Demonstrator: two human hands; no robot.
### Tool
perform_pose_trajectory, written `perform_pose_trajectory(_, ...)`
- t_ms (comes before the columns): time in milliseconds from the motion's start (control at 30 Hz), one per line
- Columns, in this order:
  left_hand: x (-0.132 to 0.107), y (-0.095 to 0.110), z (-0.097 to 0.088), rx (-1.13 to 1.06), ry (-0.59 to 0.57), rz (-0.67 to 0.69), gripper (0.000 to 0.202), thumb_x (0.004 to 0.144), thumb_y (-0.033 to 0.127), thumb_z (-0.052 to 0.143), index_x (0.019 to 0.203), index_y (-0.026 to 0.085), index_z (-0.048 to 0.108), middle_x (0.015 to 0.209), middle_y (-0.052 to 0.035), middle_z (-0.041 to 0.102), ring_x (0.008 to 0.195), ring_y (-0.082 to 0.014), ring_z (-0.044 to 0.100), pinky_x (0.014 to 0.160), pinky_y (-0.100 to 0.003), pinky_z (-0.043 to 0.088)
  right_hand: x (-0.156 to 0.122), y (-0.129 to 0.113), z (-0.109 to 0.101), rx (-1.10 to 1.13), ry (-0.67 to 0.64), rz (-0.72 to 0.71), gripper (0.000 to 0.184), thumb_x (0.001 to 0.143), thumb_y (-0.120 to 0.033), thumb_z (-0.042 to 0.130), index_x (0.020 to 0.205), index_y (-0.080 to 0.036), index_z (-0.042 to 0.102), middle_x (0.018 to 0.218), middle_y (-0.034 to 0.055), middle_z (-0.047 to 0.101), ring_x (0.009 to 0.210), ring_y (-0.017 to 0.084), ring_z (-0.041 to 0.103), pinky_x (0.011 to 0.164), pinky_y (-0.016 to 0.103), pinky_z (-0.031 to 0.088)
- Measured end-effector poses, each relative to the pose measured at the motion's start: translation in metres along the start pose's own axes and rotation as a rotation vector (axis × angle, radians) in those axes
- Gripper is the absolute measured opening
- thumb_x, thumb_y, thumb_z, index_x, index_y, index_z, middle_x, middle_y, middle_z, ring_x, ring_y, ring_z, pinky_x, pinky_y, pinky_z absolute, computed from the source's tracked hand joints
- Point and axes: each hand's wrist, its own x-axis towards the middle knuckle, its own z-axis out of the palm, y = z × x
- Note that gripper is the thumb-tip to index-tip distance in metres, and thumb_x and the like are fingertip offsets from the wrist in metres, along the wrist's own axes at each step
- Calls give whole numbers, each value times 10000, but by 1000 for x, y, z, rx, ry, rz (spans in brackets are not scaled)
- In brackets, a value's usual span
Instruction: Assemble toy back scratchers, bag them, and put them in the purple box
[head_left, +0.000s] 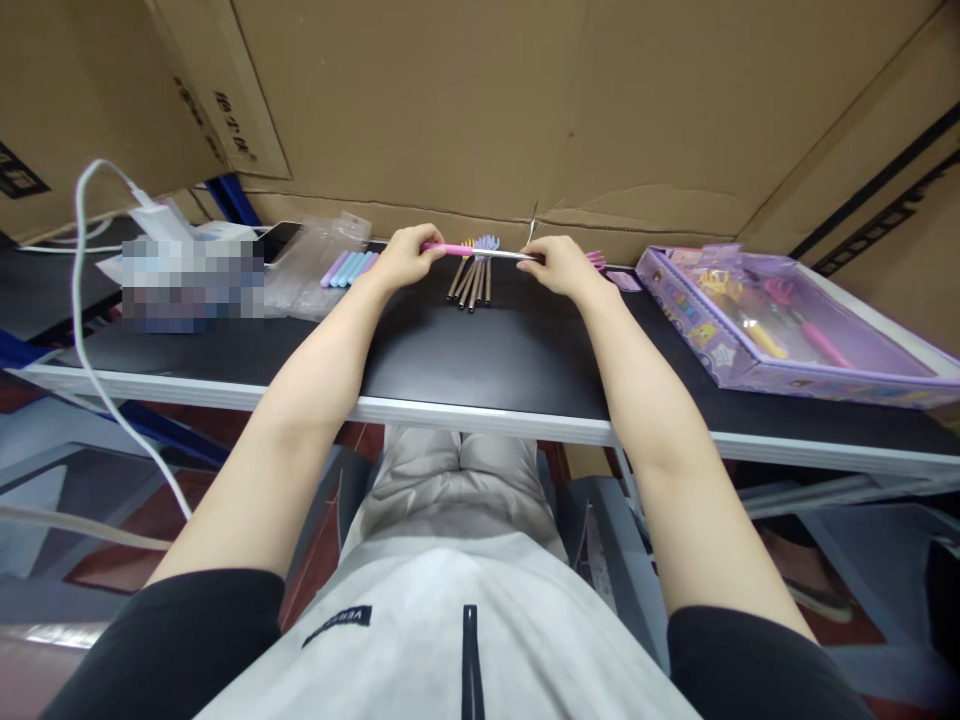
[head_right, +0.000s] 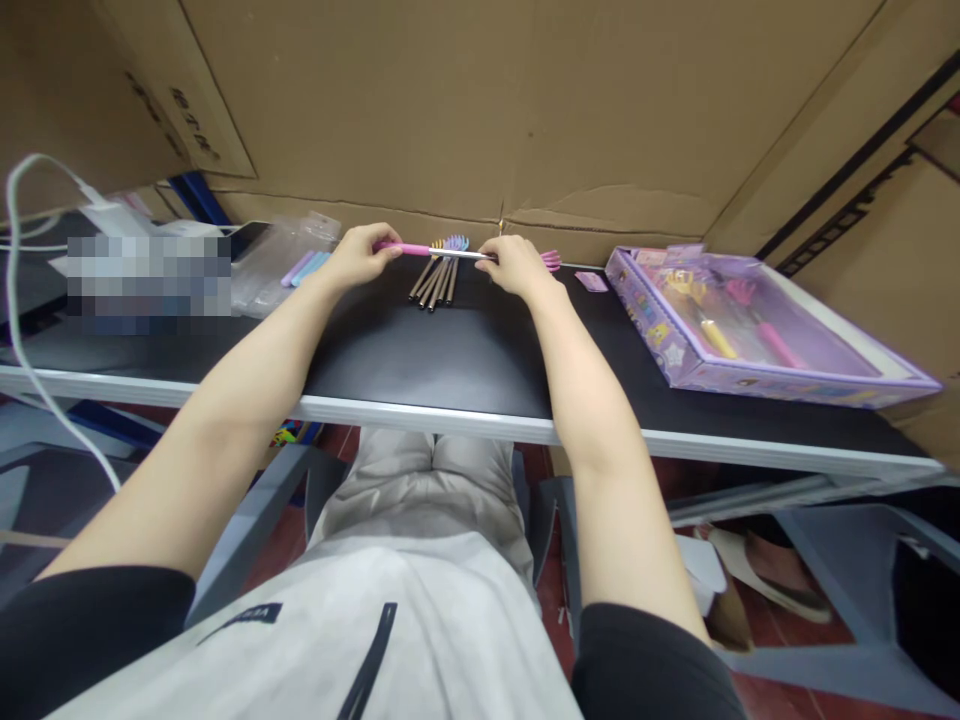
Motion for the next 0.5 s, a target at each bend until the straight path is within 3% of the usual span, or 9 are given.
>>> perform_pose_trajectory(133,1,-7,-4,-12,29,-38,170,930,262,622,1035,176,724,1005,-87,727,1038,-239,647,1015,-350,509,-2,13,-5,-91,36,23,367,1053,-391,551,1180,-175,819,1119,165,771,1086,342,670,1009,513,488)
perform_pose_trajectory(267,8,-23,0,-23,102,-83,189,969,335,582,960,188,701,947,-85,714,1012,-243,653,1009,-372,523,-3,16,-7,-96,63,24,406,1079,-434,511,1172,-188,820,1108,160,764,1092,344,665,1001,519,489)
perform_pose_trajectory(500,31,-56,12,-141,260,-310,311,1024,358,478,741,236,516,710,-30,502,873,-240,620,942,-391,559,-4,5,-5,-132,73,76,511,1085,-553,501,1118,-167,834,1062,196,758,1080,370,654,961,518,493)
